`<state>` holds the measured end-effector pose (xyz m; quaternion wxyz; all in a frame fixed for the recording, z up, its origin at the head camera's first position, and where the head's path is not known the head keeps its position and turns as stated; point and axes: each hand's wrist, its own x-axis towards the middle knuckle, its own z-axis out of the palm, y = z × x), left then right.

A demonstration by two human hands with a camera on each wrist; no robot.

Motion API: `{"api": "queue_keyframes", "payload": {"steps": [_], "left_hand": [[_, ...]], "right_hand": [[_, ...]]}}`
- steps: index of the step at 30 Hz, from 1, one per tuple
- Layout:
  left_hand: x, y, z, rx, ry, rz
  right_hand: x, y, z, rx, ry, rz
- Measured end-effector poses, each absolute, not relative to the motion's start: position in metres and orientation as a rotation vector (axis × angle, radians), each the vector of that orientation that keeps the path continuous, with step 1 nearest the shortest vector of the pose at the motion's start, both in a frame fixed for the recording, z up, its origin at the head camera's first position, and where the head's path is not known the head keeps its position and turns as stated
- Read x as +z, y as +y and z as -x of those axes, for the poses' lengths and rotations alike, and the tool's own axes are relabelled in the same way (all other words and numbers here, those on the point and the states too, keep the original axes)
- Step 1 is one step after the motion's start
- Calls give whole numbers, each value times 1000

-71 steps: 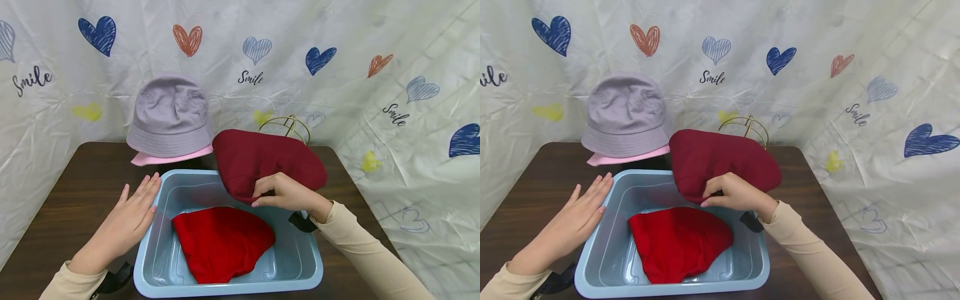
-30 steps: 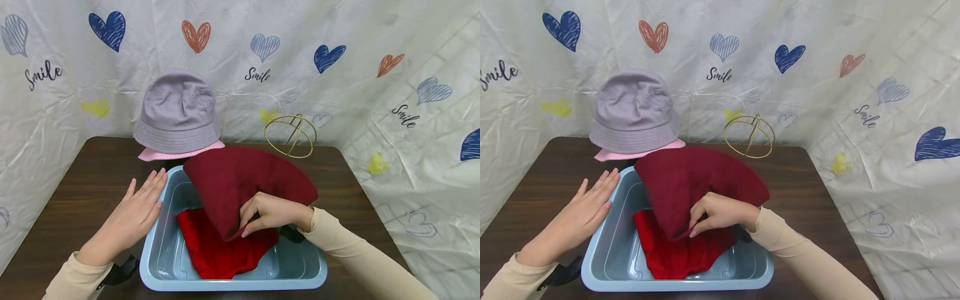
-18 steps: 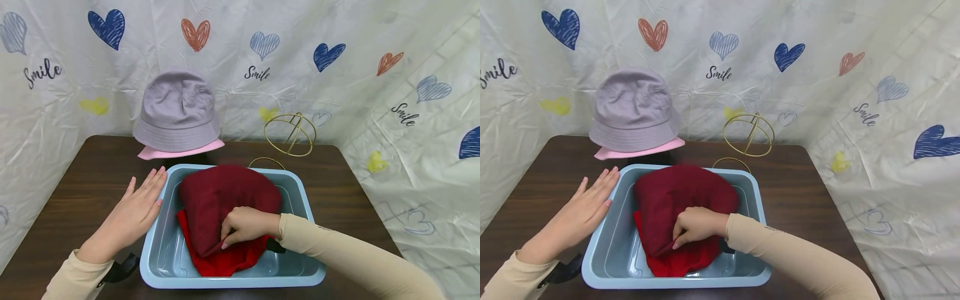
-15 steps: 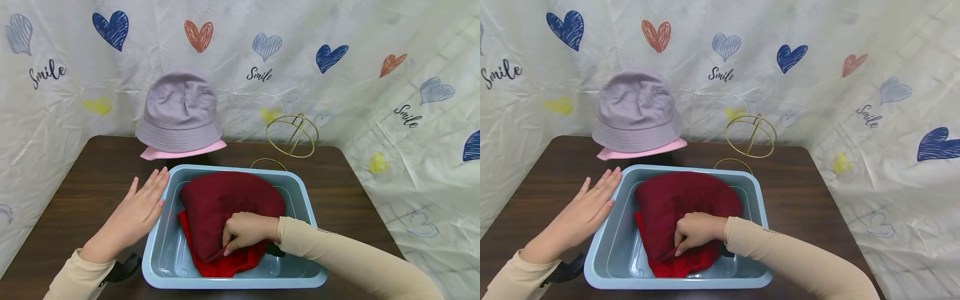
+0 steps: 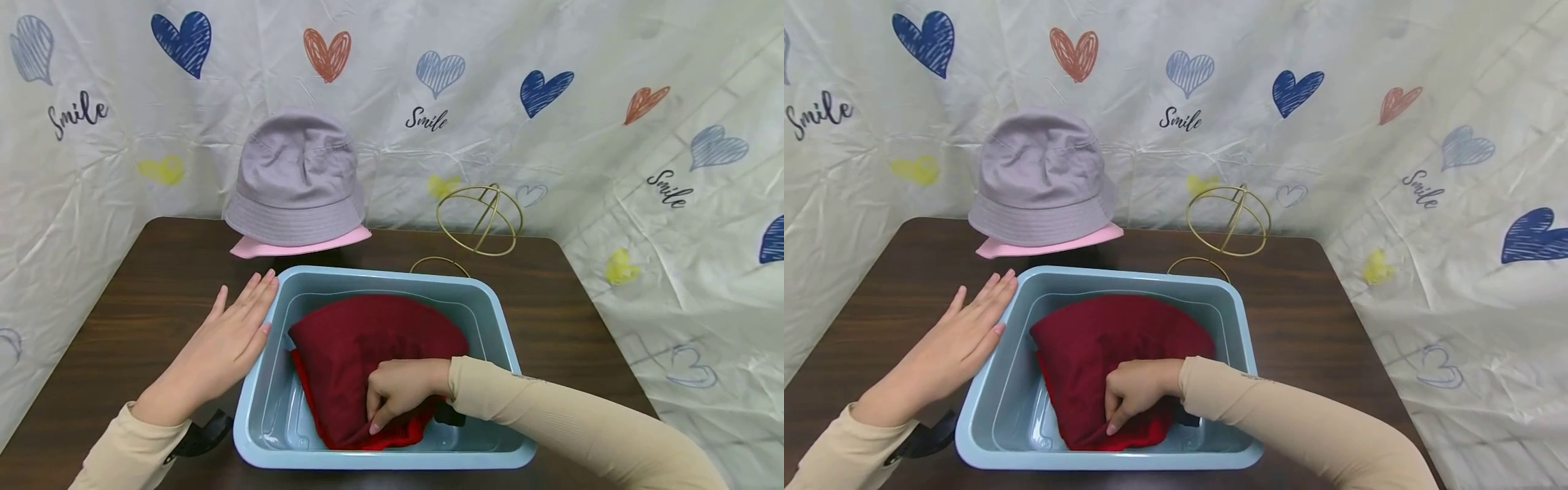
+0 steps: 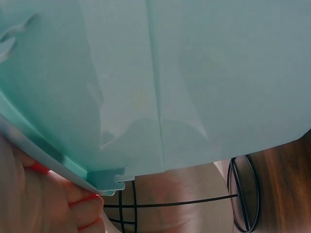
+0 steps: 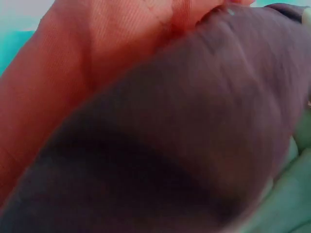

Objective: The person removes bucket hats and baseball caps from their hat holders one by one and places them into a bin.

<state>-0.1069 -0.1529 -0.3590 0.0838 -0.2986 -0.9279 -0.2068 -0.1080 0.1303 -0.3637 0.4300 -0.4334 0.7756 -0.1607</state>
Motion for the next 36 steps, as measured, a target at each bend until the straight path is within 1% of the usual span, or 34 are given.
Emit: {"api": "queue_keyframes", "payload": {"steps": [5,8,11,14,17,26,36], "left_hand": [[-359,-153,107,-619,-2767,899],[-360,-153,108,-622,-2763,899],[-360,-154,107,-623,-2763,898],[-359,-154,107,-626,-2766,896],[-359,-153,107,-628,-2769,893],[-359,-152,106,-641,-2768,883],[-359,-151,105,-668,-2778,875]], "right_hand": [[-358,129,107,-427,1903,1037],[-351,128,110,-517,2045,1171],[-344,127,112,-591,2311,1285],[-342,126,111,-508,2566,1381],[-345,125,109,-368,2679,1420],[-366,120,101,-48,2529,1246],[-394,101,95,104,2376,1076]]}}
